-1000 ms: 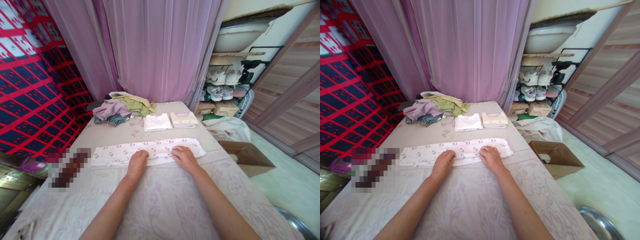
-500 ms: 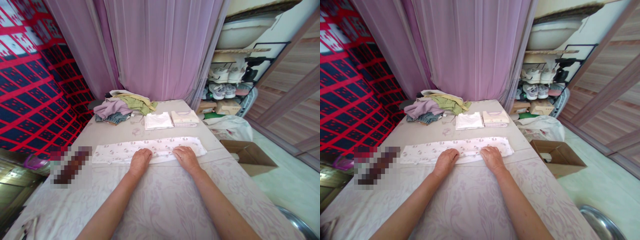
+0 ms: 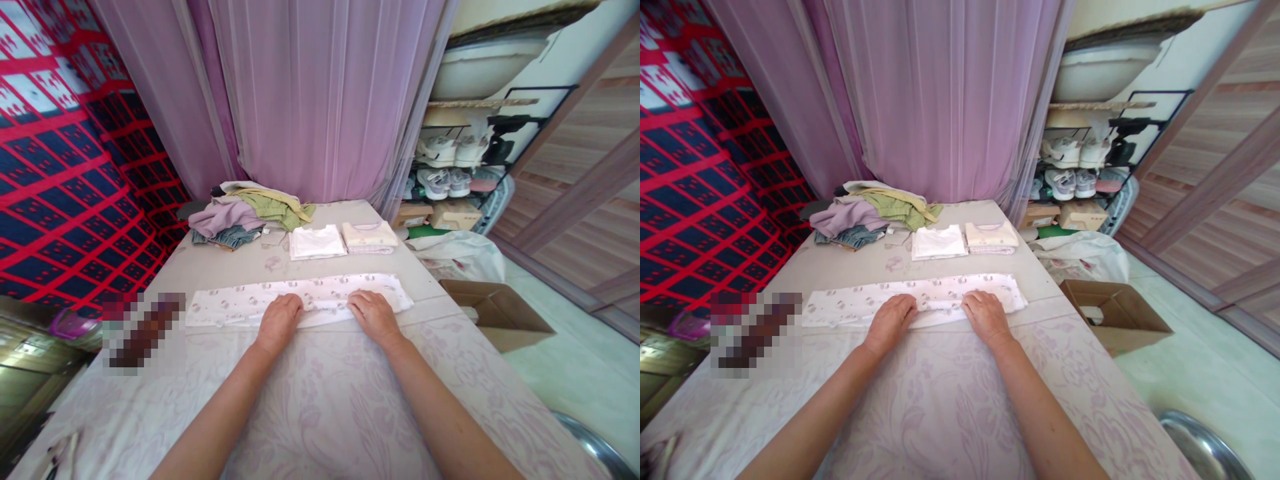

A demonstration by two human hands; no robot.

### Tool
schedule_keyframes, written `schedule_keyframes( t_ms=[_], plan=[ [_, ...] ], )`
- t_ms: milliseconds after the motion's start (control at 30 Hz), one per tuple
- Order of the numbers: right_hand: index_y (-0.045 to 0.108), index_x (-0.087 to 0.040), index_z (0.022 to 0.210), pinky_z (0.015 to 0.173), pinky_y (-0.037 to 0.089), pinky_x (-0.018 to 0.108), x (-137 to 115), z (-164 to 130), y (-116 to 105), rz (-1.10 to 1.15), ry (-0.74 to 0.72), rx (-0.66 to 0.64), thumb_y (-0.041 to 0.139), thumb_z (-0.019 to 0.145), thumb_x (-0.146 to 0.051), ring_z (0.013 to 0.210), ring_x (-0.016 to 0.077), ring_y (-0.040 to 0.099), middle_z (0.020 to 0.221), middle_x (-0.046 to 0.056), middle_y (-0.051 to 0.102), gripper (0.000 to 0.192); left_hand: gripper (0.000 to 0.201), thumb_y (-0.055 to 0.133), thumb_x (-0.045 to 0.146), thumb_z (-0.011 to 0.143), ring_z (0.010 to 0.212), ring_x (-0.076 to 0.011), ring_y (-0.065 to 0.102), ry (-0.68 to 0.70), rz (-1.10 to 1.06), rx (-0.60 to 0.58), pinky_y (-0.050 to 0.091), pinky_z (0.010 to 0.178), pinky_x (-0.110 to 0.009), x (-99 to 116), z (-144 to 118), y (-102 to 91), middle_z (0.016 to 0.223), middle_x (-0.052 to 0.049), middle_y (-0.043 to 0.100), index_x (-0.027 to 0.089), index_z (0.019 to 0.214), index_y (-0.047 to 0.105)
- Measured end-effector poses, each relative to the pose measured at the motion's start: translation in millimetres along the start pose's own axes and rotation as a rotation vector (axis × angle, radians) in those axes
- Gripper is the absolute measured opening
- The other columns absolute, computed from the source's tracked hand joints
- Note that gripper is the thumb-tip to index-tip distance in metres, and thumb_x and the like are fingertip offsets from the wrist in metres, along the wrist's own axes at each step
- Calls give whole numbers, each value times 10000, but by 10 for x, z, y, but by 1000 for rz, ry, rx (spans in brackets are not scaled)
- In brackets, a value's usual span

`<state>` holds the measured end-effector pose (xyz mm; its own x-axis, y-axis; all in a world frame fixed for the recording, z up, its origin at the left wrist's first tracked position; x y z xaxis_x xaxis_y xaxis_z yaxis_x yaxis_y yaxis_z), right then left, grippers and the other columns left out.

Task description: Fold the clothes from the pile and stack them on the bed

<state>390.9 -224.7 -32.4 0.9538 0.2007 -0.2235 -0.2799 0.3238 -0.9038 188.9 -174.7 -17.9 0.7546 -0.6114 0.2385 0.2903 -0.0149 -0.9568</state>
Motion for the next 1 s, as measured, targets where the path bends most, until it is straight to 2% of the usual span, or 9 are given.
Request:
schedule_keyframes(
  t_ms=[133, 300, 400, 600, 800, 1000],
  plan=[
    [637, -217, 867, 817, 374, 304, 21, -50, -17, 25, -7, 11, 483, 909, -232, 947, 183, 587, 995, 43, 688, 160, 117, 462, 222, 907, 1009, -201, 563, 47, -65, 67, 417, 898, -333, 17, -87, -35, 1071, -60, 638, 200, 935, 574],
    [624, -215, 897, 813, 375, 307, 33, -100, 11, 35, 1, -33, 485, 905, -241, 940, 185, 584, 981, 46, 682, 142, 152, 442, 224, 919, 938, -198, 598, 47, -50, -22, 423, 872, -341, 6, -192, 130, 956, -42, 673, 211, 943, 592],
    [624, -217, 904, 809, 372, 306, 37, -103, 10, 26, 4, -42, 493, 897, -237, 928, 184, 580, 977, 43, 680, 133, 176, 430, 222, 923, 920, -206, 598, 24, -11, -48, 418, 871, -354, -1, -208, 157, 929, -52, 675, 201, 946, 603],
    [622, -213, 847, 784, 373, 299, 47, -93, 6, 15, 2, -39, 492, 891, -219, 889, 179, 584, 925, 40, 681, 138, 217, 526, 296, 883, 1005, -218, 551, 101, 17, 0, 385, 919, -380, 154, -148, 117, 1055, -54, 646, 239, 1079, 602],
    [620, -216, 881, 789, 366, 302, 94, -120, 7, -25, 47, -80, 505, 888, -236, 910, 181, 576, 966, 39, 670, 117, 180, 483, 245, 906, 932, -212, 553, 89, 45, 6, 387, 869, -381, 246, -18, 134, 954, -58, 654, 242, 918, 662],
    [615, -207, 850, 782, 364, 294, 132, -137, 4, -19, 78, -93, 493, 893, -211, 925, 178, 575, 957, 40, 672, 130, 250, 413, 304, 943, 907, -204, 560, 52, 26, 36, 398, 840, -351, 184, -8, 93, 928, -55, 655, 228, 957, 651]
  ],
)
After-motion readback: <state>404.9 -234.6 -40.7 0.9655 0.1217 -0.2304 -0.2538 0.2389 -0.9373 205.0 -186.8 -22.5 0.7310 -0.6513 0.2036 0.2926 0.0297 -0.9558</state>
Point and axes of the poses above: each hand's wrist, its own z-axis towards the middle knuckle, its own y-axis out of the palm, x = y × z, the point moved 6 cm from there along z, towards the middle knuckle
